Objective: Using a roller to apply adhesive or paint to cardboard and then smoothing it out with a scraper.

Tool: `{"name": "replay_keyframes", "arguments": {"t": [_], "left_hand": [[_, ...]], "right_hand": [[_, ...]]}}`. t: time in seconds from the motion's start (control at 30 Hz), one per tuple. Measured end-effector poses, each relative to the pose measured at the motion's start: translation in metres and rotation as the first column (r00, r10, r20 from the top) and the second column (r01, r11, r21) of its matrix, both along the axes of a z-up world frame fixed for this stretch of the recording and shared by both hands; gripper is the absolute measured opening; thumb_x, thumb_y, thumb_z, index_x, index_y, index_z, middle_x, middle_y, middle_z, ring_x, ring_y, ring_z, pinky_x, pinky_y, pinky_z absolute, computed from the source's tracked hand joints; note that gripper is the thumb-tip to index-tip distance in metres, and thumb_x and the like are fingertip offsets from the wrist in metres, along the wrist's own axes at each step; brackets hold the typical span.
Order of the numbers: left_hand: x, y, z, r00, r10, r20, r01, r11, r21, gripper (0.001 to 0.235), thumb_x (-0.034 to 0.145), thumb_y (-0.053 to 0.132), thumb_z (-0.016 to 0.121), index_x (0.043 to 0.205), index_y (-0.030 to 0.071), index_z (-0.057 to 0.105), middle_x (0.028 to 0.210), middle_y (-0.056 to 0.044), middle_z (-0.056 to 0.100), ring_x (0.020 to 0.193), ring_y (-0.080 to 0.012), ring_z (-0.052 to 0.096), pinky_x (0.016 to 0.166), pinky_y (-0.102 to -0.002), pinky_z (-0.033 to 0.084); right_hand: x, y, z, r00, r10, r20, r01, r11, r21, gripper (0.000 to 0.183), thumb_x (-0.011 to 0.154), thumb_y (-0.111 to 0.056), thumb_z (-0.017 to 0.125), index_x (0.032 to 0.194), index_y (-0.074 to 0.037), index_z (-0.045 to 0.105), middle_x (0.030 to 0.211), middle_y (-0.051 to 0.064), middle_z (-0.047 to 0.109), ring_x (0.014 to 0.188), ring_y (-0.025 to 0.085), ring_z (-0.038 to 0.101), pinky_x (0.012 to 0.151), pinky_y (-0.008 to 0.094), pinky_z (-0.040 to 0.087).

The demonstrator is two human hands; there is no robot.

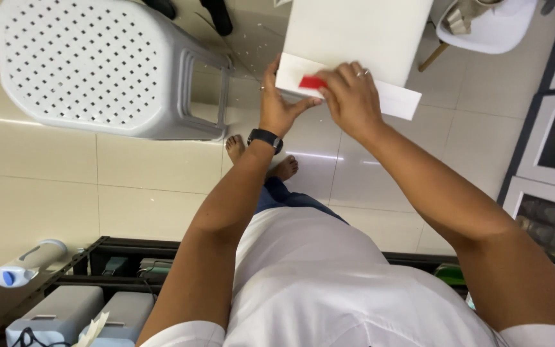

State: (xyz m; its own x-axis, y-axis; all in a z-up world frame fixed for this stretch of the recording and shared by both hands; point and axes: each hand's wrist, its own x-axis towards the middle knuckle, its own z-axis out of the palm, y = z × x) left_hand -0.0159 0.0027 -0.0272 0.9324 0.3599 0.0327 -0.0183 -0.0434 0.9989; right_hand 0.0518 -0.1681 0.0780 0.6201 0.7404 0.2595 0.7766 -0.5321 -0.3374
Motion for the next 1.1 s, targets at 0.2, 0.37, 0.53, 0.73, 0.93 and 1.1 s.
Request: {"name": "replay_keyframes", "arguments": {"t": [0.2, 0.37, 0.53, 0.73, 0.93, 1.1], "left_hand": [[0.001, 0.003, 0.009, 0.999, 0.022, -0.03, -0.021, 0.999, 0.026, 0.106, 0.064, 0.036, 0.104, 0.146, 0.012, 0.041, 0.139, -0.01, 0.057, 0.129, -0.0266, 0.057, 0.11, -0.04, 0.051], [0.004, 0.001, -0.015, 1.0, 0.027, -0.008, -0.026, 0.998, 0.064, 0.104, 0.069, 0.017, 0.103, 0.148, 0.006, 0.037, 0.142, -0.019, 0.055, 0.134, -0.0336, 0.055, 0.114, -0.046, 0.047], [0.008, -0.003, -0.011, 0.999, 0.029, -0.029, -0.024, 0.991, 0.135, 0.105, 0.067, 0.029, 0.105, 0.146, 0.006, 0.04, 0.143, -0.017, 0.056, 0.135, -0.0331, 0.053, 0.115, -0.045, 0.045], [0.0, -0.005, -0.025, 1.0, 0.028, -0.003, -0.028, 0.998, 0.065, 0.098, 0.07, 0.008, 0.101, 0.147, 0.006, 0.04, 0.143, -0.019, 0.055, 0.136, -0.0347, 0.054, 0.117, -0.045, 0.044], [0.005, -0.002, -0.023, 0.998, 0.051, 0.022, -0.053, 0.995, 0.083, 0.088, 0.072, 0.015, 0.097, 0.143, 0.009, 0.045, 0.137, -0.009, 0.06, 0.127, -0.029, 0.056, 0.107, -0.043, 0.049], [0.005, -0.001, -0.018, 0.998, 0.018, -0.061, -0.013, 0.995, 0.095, 0.087, 0.073, 0.022, 0.097, 0.142, 0.012, 0.046, 0.133, -0.008, 0.06, 0.126, -0.0271, 0.054, 0.108, -0.041, 0.046]], "right_hand": [[0.023, 0.029, -0.015, 0.99, -0.065, 0.127, 0.067, 0.998, -0.011, 0.016, 0.111, -0.019, 0.056, 0.122, -0.01, 0.065, 0.098, 0.006, 0.055, 0.085, 0.03, 0.049, 0.065, 0.04, 0.041], [0.007, 0.039, -0.012, 0.987, 0.018, 0.157, -0.018, 1.0, -0.002, 0.016, 0.103, -0.007, 0.067, 0.118, -0.011, 0.068, 0.094, 0.005, 0.054, 0.087, 0.027, 0.049, 0.07, 0.039, 0.039], [0.009, 0.042, -0.005, 0.987, -0.036, 0.159, 0.029, 0.999, 0.044, 0.015, 0.103, -0.006, 0.066, 0.118, -0.008, 0.068, 0.098, 0.006, 0.055, 0.088, 0.027, 0.049, 0.069, 0.038, 0.039], [0.002, 0.049, -0.014, 0.954, 0.003, 0.301, -0.002, 1.0, -0.003, 0.012, 0.101, -0.007, 0.069, 0.111, -0.013, 0.071, 0.088, 0.004, 0.049, 0.082, 0.026, 0.046, 0.069, 0.038, 0.038], [-0.003, 0.048, -0.012, 0.924, 0.077, 0.375, -0.075, 0.997, -0.018, 0.029, 0.092, 0.003, 0.059, 0.106, -0.02, 0.071, 0.087, 0.001, 0.05, 0.079, 0.023, 0.047, 0.068, 0.035, 0.039], [0.013, 0.059, -0.017, 0.965, -0.076, 0.25, 0.086, 0.996, -0.029, 0.011, 0.104, -0.013, 0.067, 0.114, -0.015, 0.064, 0.09, 0.004, 0.048, 0.077, 0.026, 0.047, 0.059, 0.036, 0.038]]}}
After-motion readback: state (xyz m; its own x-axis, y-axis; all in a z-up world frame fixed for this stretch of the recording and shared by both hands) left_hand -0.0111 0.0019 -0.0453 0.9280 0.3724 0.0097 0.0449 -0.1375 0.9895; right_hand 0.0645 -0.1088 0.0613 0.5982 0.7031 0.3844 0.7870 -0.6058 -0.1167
